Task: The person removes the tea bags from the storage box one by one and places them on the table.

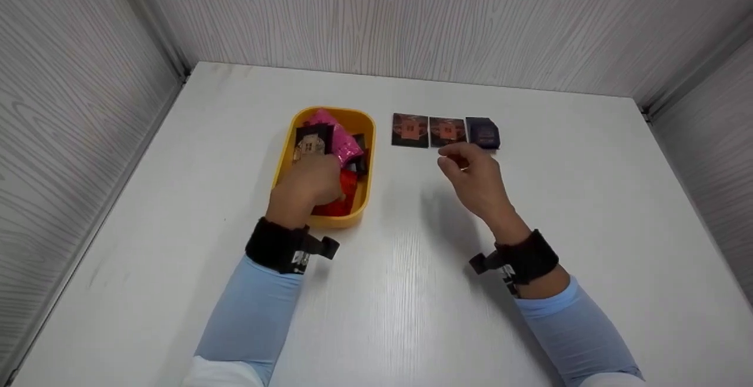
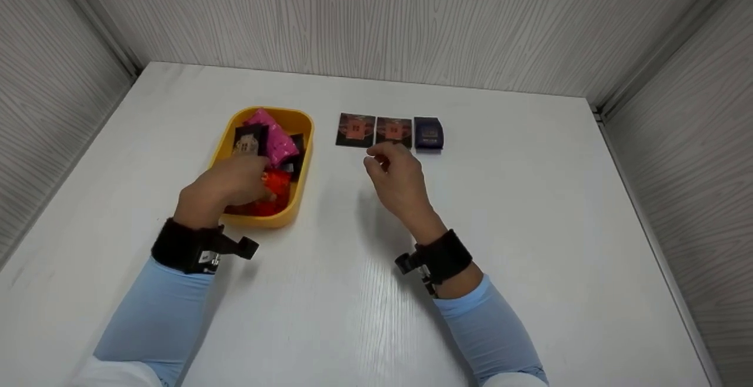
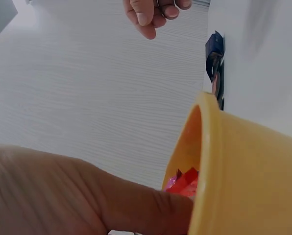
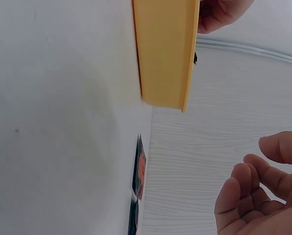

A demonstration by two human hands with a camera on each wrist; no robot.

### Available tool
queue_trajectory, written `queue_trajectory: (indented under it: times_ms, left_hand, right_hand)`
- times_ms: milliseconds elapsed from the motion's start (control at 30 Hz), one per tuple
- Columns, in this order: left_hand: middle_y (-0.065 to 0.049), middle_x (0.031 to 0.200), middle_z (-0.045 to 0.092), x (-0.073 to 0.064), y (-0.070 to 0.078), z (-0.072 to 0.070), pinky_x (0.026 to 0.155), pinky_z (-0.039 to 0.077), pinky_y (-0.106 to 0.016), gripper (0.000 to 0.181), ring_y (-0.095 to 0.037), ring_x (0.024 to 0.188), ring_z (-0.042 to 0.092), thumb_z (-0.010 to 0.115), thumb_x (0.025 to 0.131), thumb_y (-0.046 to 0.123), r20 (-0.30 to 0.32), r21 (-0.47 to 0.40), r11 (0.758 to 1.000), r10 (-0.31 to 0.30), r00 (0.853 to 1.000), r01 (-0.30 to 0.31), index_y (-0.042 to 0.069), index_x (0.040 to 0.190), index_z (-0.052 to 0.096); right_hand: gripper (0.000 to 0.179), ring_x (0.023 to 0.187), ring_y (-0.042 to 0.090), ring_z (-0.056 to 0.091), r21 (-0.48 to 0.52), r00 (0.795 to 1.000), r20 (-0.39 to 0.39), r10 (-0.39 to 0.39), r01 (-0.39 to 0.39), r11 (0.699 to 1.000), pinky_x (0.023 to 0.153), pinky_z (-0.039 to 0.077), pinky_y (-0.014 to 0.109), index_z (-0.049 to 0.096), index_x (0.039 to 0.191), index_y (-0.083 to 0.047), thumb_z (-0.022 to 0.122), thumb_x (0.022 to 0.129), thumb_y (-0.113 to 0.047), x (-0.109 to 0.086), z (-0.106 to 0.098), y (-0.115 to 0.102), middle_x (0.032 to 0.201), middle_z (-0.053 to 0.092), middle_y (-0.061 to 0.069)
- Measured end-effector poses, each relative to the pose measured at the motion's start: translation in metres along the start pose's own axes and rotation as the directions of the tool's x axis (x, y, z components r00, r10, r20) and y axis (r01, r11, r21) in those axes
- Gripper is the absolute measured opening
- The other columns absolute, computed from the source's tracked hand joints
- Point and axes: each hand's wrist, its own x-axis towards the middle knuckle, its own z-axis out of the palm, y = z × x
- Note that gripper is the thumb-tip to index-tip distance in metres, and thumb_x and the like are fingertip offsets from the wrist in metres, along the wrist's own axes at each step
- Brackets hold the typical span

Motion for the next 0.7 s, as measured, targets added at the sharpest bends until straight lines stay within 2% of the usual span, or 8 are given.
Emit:
queue_trajectory:
  times_ms: [100, 200, 300, 367, 533, 600, 633, 700]
  left_hand:
    - [-0.015, 0.120, 0.067, -0.007, 0.001, -0.010, 0.098, 0.057, -0.045, 0.040, -0.032, 0.109, 0.060, 0.076, 0.096, 0.022, -0.001, -0.047, 0.999, 0.025, 1.000, -0.025, 0.004, 0.131, 0.066]
    - [-0.014, 0.132, 0.065, -0.016, 0.002, -0.024, 0.104, 0.055, -0.049, 0.048, -0.032, 0.117, 0.061, 0.071, 0.099, 0.024, -0.104, -0.186, 0.981, 0.034, 0.994, -0.053, 0.007, 0.141, 0.056]
    - [-0.013, 0.144, 0.059, -0.023, 0.005, -0.032, 0.105, 0.056, -0.049, 0.060, -0.030, 0.123, 0.060, 0.067, 0.101, 0.028, -0.242, -0.370, 0.922, 0.020, 0.970, -0.111, 0.013, 0.153, 0.042]
    - [-0.010, 0.146, 0.056, -0.025, 0.011, -0.032, 0.101, 0.057, -0.046, 0.061, -0.029, 0.123, 0.059, 0.066, 0.101, 0.031, -0.274, -0.476, 0.867, 0.012, 0.962, -0.147, 0.020, 0.154, 0.039]
    - [-0.006, 0.142, 0.057, -0.021, 0.033, -0.015, 0.095, 0.059, -0.038, 0.053, -0.025, 0.115, 0.063, 0.067, 0.103, 0.031, -0.235, -0.645, 0.726, 0.110, 0.966, -0.240, 0.027, 0.151, 0.046]
    - [-0.006, 0.134, 0.061, -0.018, 0.040, -0.006, 0.092, 0.061, -0.036, 0.046, -0.025, 0.108, 0.066, 0.069, 0.103, 0.030, -0.219, -0.672, 0.693, 0.152, 0.964, -0.262, 0.023, 0.144, 0.050]
    - [-0.006, 0.131, 0.063, -0.017, 0.042, -0.003, 0.091, 0.061, -0.036, 0.044, -0.024, 0.106, 0.067, 0.070, 0.102, 0.031, -0.214, -0.673, 0.690, 0.162, 0.963, -0.266, 0.021, 0.140, 0.050]
    - [-0.006, 0.124, 0.065, -0.016, 0.046, 0.004, 0.089, 0.061, -0.036, 0.041, -0.023, 0.103, 0.067, 0.072, 0.101, 0.032, -0.204, -0.656, 0.707, 0.173, 0.964, -0.265, 0.018, 0.133, 0.050]
  right_hand:
    - [0.021, 0.096, 0.021, 0.060, 0.003, 1.000, 0.025, 0.000, 0.000, 1.000, 0.084, 0.050, 0.034, 0.072, 0.122, -0.004, 0.065, 0.105, -0.015, -0.001, 0.003, -0.002, 0.108, 0.069, 0.011]
    - [0.021, 0.095, 0.020, 0.060, 0.020, 0.999, 0.036, -0.008, 0.008, 1.000, 0.084, 0.050, 0.033, 0.073, 0.121, -0.004, 0.065, 0.105, -0.015, -0.003, 0.005, -0.007, 0.107, 0.070, 0.010]
    - [0.020, 0.092, 0.021, 0.061, 0.065, 0.999, 0.039, -0.022, 0.019, 0.998, 0.080, 0.049, 0.030, 0.074, 0.120, -0.005, 0.066, 0.104, -0.016, -0.007, 0.007, -0.013, 0.104, 0.070, 0.009]
    - [0.021, 0.088, 0.023, 0.061, 0.122, 0.998, 0.052, -0.023, 0.017, 0.992, 0.076, 0.050, 0.028, 0.073, 0.120, -0.005, 0.067, 0.104, -0.017, -0.009, 0.009, -0.018, 0.101, 0.070, 0.009]
    - [0.040, 0.094, 0.031, 0.066, 0.323, 0.986, 0.165, 0.026, -0.079, 0.943, 0.077, 0.058, 0.026, 0.060, 0.137, -0.003, 0.072, 0.102, -0.017, -0.014, 0.018, -0.025, 0.109, 0.070, 0.013]
    - [0.054, 0.100, 0.030, 0.068, 0.398, 0.976, 0.212, 0.050, -0.133, 0.908, 0.082, 0.061, 0.028, 0.050, 0.146, -0.004, 0.075, 0.100, -0.017, -0.015, 0.020, -0.026, 0.120, 0.071, 0.015]
    - [0.059, 0.102, 0.028, 0.069, 0.431, 0.972, 0.226, 0.059, -0.154, 0.889, 0.084, 0.062, 0.030, 0.047, 0.149, -0.004, 0.076, 0.099, -0.016, -0.015, 0.021, -0.027, 0.124, 0.071, 0.017]
    - [0.064, 0.104, 0.027, 0.071, 0.482, 0.972, 0.225, 0.068, -0.172, 0.859, 0.086, 0.062, 0.033, 0.042, 0.152, -0.006, 0.076, 0.097, -0.013, -0.015, 0.021, -0.027, 0.129, 0.070, 0.019]
